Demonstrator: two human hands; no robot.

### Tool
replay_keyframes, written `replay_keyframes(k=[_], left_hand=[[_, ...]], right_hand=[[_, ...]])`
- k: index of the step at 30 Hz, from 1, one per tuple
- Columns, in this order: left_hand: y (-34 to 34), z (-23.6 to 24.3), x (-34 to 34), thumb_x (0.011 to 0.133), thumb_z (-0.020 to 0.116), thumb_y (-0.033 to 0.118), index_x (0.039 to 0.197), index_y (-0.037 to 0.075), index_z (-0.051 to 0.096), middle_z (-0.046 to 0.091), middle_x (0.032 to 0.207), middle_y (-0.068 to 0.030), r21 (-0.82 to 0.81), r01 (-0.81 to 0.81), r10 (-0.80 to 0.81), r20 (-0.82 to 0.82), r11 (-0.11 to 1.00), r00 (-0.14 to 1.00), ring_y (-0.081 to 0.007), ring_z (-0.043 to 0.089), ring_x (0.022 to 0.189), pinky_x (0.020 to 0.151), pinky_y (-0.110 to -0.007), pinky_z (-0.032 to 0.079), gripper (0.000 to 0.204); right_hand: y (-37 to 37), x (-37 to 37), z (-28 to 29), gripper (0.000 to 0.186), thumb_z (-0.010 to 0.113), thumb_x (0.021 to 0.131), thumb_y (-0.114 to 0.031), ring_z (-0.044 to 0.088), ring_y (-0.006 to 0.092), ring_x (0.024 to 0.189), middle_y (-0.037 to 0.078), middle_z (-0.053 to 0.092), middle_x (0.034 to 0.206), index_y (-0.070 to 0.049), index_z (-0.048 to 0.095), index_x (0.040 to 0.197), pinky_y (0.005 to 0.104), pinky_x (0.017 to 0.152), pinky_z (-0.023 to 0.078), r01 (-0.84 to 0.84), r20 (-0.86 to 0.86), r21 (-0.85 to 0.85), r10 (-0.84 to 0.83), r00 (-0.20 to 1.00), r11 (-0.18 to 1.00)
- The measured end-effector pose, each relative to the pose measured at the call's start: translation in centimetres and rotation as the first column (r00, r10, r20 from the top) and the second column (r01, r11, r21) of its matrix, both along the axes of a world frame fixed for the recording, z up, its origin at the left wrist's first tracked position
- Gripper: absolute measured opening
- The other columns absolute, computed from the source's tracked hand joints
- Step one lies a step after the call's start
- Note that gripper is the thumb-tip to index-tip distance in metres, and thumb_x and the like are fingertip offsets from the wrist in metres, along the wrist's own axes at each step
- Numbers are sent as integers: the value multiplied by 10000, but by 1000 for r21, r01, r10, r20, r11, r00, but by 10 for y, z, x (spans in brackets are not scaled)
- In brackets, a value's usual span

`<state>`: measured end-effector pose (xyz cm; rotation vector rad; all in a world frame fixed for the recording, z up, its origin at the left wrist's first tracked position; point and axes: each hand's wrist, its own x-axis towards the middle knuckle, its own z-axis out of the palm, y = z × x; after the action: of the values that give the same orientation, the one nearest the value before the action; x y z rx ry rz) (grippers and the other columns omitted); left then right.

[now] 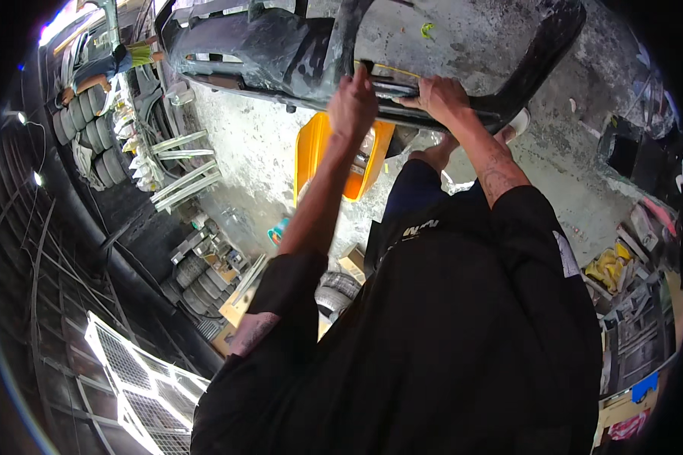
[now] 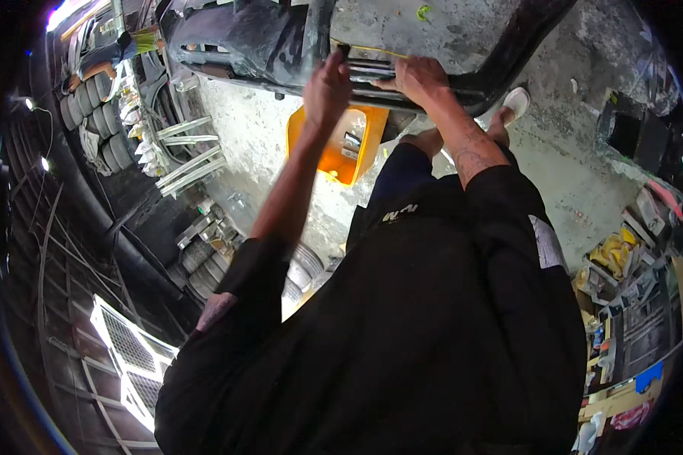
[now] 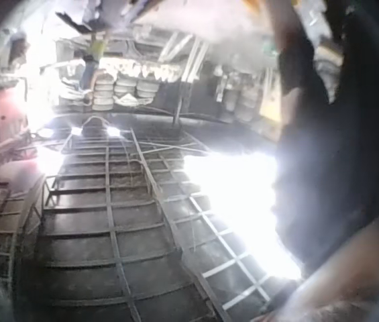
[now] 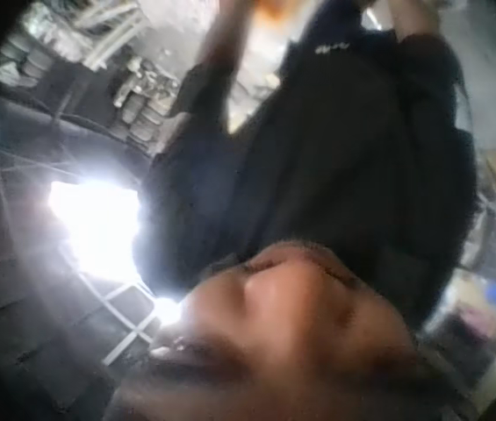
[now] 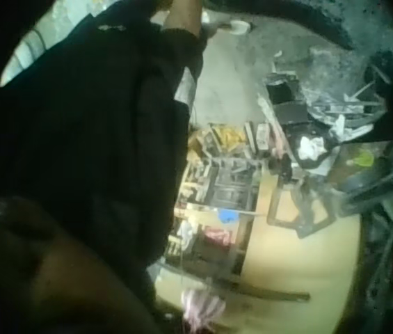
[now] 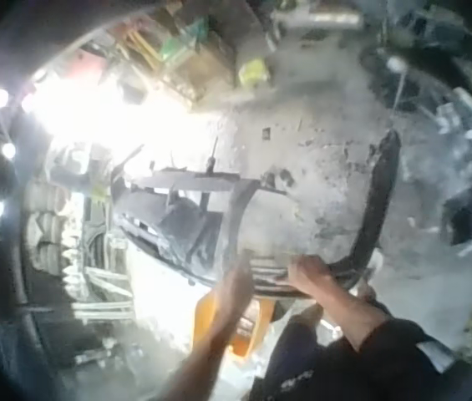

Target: The person sands the edges and surfaces of a large black car bumper using a sanding block. They repeatedly rub the block along the contours of the bumper, occasionally repositioning their hands to reach different sections.

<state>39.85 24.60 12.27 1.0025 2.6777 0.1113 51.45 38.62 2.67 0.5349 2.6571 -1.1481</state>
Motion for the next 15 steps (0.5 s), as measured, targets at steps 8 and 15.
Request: replay_keyframes(k=[8, 15], left_hand=[[-4, -1, -21, 992, 611, 210, 1269, 142, 676, 706, 965, -227, 126, 79, -82, 18, 989, 996, -442, 704, 830, 693, -541, 570, 293], [-8, 5, -36, 988, 631, 219, 1345, 189, 647, 685, 883, -205, 58, 154, -159, 90, 986, 983, -443, 700, 770, 663, -532, 565, 359]], right_hand=[[-3, -2, -1, 791, 652, 797, -801, 745, 378, 893, 216, 746, 908, -28, 747, 936, 479, 804, 586, 13, 63, 94, -19, 998, 995], [-15, 6, -8, 828, 636, 797, -817, 746, 392, 848, 223, 739, 852, -4, 740, 913, 496, 783, 593, 31, 25, 129, -34, 999, 991]])
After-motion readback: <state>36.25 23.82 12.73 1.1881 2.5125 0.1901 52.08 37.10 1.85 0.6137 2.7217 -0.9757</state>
